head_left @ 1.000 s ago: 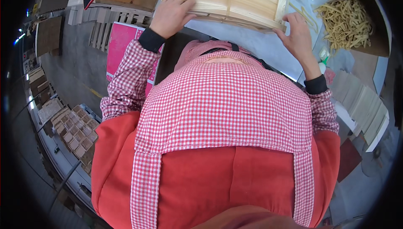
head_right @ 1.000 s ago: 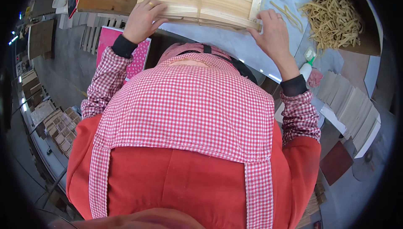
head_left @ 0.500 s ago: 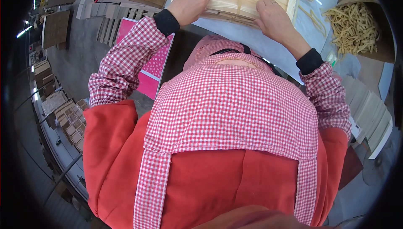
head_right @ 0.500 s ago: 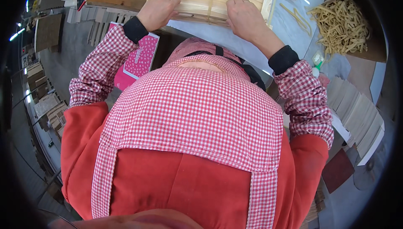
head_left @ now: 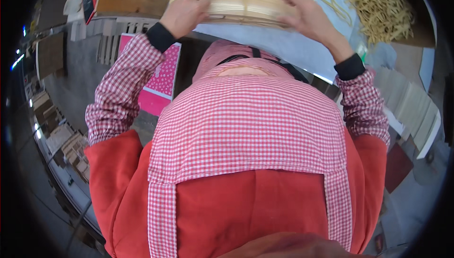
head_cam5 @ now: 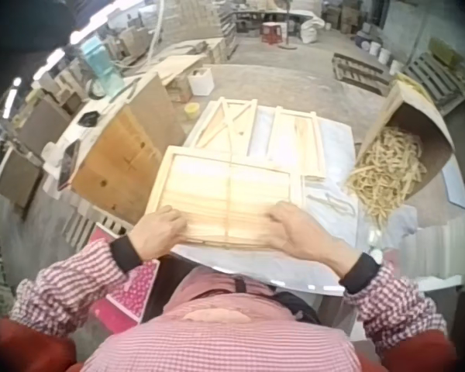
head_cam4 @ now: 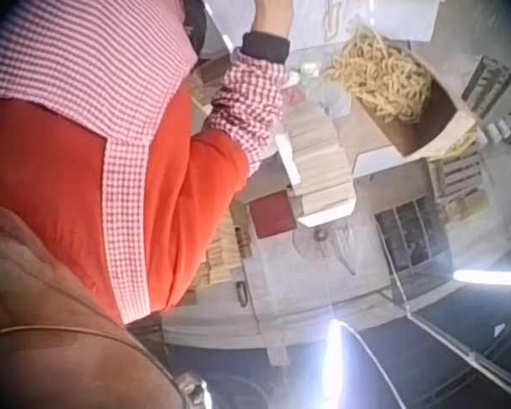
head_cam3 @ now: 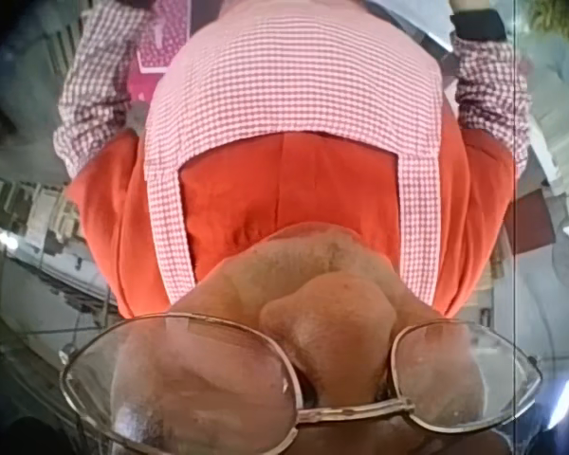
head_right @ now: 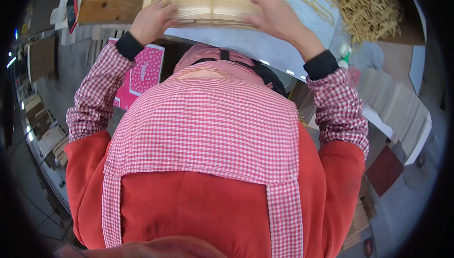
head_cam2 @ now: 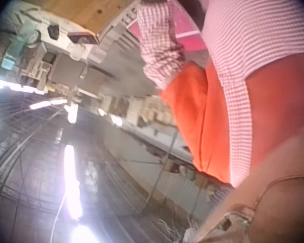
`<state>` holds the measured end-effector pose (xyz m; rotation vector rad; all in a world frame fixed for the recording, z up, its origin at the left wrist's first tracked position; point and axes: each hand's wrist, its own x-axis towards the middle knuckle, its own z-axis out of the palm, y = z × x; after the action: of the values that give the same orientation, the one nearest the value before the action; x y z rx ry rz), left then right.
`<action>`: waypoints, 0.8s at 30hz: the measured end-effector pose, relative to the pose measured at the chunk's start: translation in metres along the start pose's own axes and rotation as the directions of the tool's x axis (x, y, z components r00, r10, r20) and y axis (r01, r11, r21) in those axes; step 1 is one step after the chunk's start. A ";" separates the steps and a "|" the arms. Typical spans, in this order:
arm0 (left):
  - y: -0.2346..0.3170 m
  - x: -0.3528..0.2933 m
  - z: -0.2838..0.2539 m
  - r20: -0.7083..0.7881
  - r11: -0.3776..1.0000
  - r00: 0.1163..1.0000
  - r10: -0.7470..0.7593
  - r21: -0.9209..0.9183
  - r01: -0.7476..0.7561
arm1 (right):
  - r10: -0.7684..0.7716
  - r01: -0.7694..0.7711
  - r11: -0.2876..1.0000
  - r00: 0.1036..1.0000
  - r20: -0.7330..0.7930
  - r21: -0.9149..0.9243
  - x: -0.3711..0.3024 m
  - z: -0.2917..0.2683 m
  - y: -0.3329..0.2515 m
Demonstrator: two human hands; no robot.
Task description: Assembling wooden crates by applying glue and fitting wooden panels together.
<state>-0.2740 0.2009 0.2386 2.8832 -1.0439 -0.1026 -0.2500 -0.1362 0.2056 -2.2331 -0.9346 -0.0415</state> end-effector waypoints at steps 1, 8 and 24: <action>0.001 -0.001 0.001 -0.006 1.000 1.000 0.016 -0.013 -0.016 | 0.016 -0.016 1.000 1.000 0.002 -0.013 -0.010 -0.009 0.009; 0.002 -0.005 -0.003 -0.020 0.998 0.998 -0.053 0.039 0.053 | 0.213 -0.192 0.954 0.974 0.072 -0.230 -0.073 -0.032 0.029; 0.008 0.000 -0.008 0.034 0.997 0.996 -0.078 0.021 0.077 | 0.369 -0.352 0.929 0.892 0.262 -0.110 -0.060 -0.031 0.029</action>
<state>-0.2780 0.1952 0.2476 2.9501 -0.9440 -0.1480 -0.2689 -0.2067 0.1945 -2.4775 -0.6476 0.4320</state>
